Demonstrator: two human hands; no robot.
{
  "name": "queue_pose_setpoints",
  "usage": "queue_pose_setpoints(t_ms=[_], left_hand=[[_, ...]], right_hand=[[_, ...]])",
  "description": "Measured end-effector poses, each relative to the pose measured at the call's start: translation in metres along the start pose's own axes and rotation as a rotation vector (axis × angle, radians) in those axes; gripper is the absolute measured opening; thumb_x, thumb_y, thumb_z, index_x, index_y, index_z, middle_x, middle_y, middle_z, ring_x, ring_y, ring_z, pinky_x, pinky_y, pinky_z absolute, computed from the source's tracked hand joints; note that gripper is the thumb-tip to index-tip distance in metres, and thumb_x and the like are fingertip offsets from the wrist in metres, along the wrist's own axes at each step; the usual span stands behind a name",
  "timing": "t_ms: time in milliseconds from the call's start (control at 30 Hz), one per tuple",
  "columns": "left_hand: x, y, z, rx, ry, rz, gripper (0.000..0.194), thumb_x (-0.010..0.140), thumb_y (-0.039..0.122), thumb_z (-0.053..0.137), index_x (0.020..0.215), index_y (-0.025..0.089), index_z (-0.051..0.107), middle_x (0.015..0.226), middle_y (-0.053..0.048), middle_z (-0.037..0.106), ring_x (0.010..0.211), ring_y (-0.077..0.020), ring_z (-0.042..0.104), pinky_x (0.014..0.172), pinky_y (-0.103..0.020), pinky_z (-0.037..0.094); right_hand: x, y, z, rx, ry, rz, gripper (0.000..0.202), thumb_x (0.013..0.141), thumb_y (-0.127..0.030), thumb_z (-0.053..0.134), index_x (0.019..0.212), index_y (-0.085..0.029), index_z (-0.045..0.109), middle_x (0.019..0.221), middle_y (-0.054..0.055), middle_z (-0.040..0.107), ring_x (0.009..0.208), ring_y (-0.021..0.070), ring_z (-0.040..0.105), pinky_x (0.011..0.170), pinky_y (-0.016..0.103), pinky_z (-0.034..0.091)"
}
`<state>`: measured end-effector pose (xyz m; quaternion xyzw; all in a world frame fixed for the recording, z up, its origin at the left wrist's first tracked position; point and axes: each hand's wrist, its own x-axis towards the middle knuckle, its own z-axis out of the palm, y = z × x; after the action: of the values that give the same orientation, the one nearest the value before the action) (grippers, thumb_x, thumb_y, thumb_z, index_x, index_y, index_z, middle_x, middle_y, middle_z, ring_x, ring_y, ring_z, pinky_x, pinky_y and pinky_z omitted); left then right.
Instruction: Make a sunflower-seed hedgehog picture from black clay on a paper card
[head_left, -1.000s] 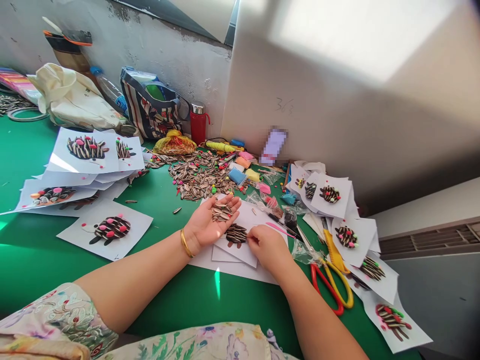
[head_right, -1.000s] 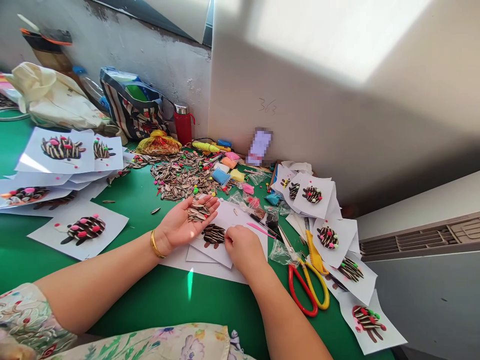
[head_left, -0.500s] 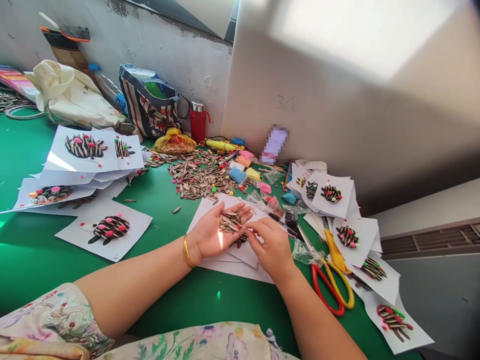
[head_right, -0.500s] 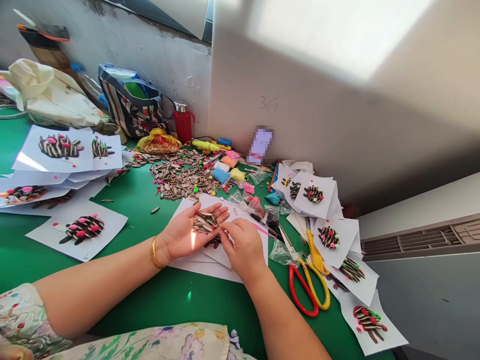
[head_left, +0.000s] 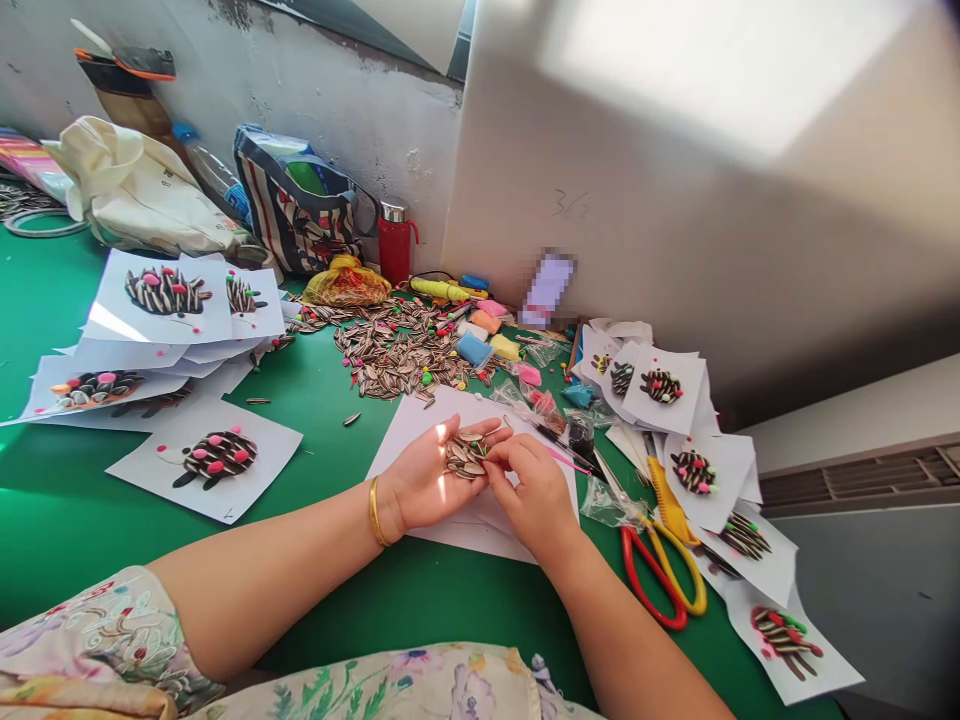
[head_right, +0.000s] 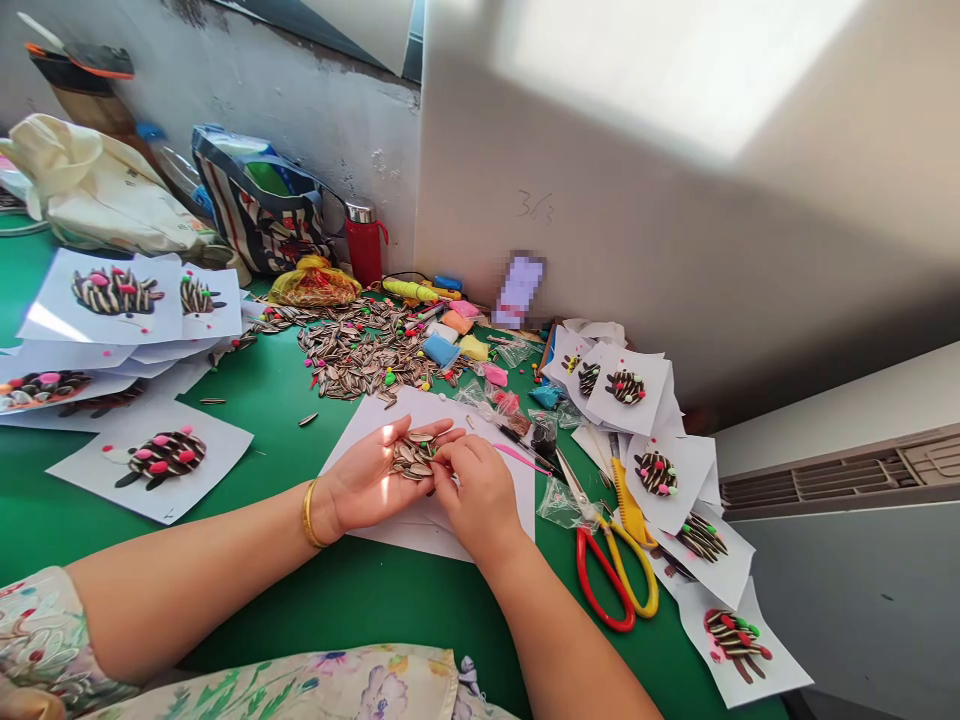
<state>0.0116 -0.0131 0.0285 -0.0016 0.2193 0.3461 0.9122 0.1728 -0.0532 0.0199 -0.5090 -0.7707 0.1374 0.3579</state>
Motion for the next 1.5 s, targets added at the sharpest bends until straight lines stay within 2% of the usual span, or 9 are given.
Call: queue_pose_setpoints(t_ms=[300, 500, 667, 800, 967, 1100, 1267, 1400, 1500], left_hand=[[-0.002, -0.004, 0.0, 0.042, 0.003, -0.021, 0.041, 0.101, 0.035, 0.036, 0.117, 0.008, 0.063, 0.095, -0.013, 0.07, 0.083, -0.0201, 0.068, 0.082, -0.034, 0.054], [-0.002, -0.011, -0.001, 0.035, -0.021, -0.106, 0.045, 0.101, 0.038, 0.034, 0.081, 0.011, 0.064, 0.072, -0.008, 0.066, 0.067, -0.0163, 0.063, 0.071, -0.03, 0.053], [-0.004, -0.013, -0.001, 0.057, -0.038, -0.134, 0.051, 0.102, 0.039, 0.03, 0.079, 0.01, 0.064, 0.071, -0.009, 0.066, 0.068, -0.0172, 0.064, 0.071, -0.03, 0.052], [-0.004, -0.012, -0.002, 0.046, -0.054, -0.143, 0.052, 0.102, 0.038, 0.03, 0.072, 0.012, 0.062, 0.068, -0.009, 0.066, 0.068, -0.0177, 0.065, 0.073, -0.031, 0.053], [-0.003, -0.008, 0.0, 0.033, -0.038, -0.129, 0.043, 0.101, 0.036, 0.033, 0.095, 0.01, 0.067, 0.092, -0.014, 0.071, 0.088, -0.0231, 0.069, 0.087, -0.039, 0.053], [-0.002, 0.005, 0.003, -0.011, 0.007, -0.031, 0.039, 0.099, 0.031, 0.036, 0.119, 0.01, 0.062, 0.116, -0.017, 0.067, 0.11, -0.0266, 0.065, 0.095, -0.041, 0.052], [0.0, 0.03, 0.003, -0.045, 0.057, 0.213, 0.032, 0.097, 0.024, 0.04, 0.116, 0.012, 0.063, 0.116, -0.014, 0.068, 0.117, -0.0259, 0.062, 0.099, -0.042, 0.052], [0.006, 0.042, -0.003, -0.046, 0.105, 0.317, 0.031, 0.097, 0.022, 0.039, 0.111, 0.012, 0.064, 0.112, -0.013, 0.07, 0.115, -0.0254, 0.064, 0.097, -0.042, 0.054], [0.01, 0.044, -0.009, -0.047, 0.124, 0.323, 0.032, 0.097, 0.023, 0.037, 0.11, 0.012, 0.064, 0.111, -0.014, 0.07, 0.113, -0.0256, 0.065, 0.095, -0.043, 0.055]], right_hand=[[0.002, -0.002, -0.003, -0.037, 0.064, -0.018, 0.015, 0.094, -0.018, 0.049, 0.098, -0.022, 0.063, 0.094, 0.006, 0.065, 0.089, 0.0207, 0.059, 0.08, 0.037, 0.048], [0.003, -0.012, -0.001, -0.159, 0.005, -0.132, 0.03, 0.093, -0.018, 0.052, 0.119, -0.025, 0.065, 0.102, 0.007, 0.065, 0.094, 0.022, 0.058, 0.082, 0.038, 0.047], [0.004, -0.012, 0.003, -0.216, -0.045, -0.103, 0.024, 0.093, -0.019, 0.052, 0.109, -0.023, 0.069, 0.093, 0.006, 0.065, 0.088, 0.0213, 0.057, 0.078, 0.037, 0.046], [0.004, -0.013, 0.001, -0.125, -0.006, -0.091, 0.022, 0.093, -0.019, 0.052, 0.105, -0.024, 0.069, 0.092, 0.005, 0.065, 0.087, 0.0207, 0.058, 0.078, 0.037, 0.046], [0.001, -0.014, -0.009, 0.166, 0.135, 0.038, 0.016, 0.093, -0.019, 0.049, 0.101, -0.024, 0.063, 0.096, 0.004, 0.067, 0.088, 0.0182, 0.06, 0.074, 0.032, 0.048], [0.0, -0.004, -0.021, 0.154, 0.23, 0.151, 0.01, 0.088, -0.019, 0.054, 0.093, -0.023, 0.061, 0.088, 0.001, 0.066, 0.076, 0.0153, 0.057, 0.07, 0.029, 0.045], [0.0, 0.013, -0.031, 0.072, -0.009, 0.201, 0.008, 0.083, -0.017, 0.055, 0.082, -0.022, 0.062, 0.083, 0.001, 0.063, 0.076, 0.0157, 0.056, 0.07, 0.029, 0.043], [-0.001, 0.015, -0.032, 0.021, -0.245, 0.319, 0.012, 0.081, -0.016, 0.054, 0.082, -0.023, 0.064, 0.079, -0.001, 0.065, 0.074, 0.0153, 0.058, 0.067, 0.027, 0.043], [-0.002, 0.013, -0.03, 0.004, -0.369, 0.355, 0.013, 0.08, -0.016, 0.054, 0.081, -0.023, 0.064, 0.077, -0.002, 0.066, 0.069, 0.0144, 0.057, 0.063, 0.026, 0.041]])
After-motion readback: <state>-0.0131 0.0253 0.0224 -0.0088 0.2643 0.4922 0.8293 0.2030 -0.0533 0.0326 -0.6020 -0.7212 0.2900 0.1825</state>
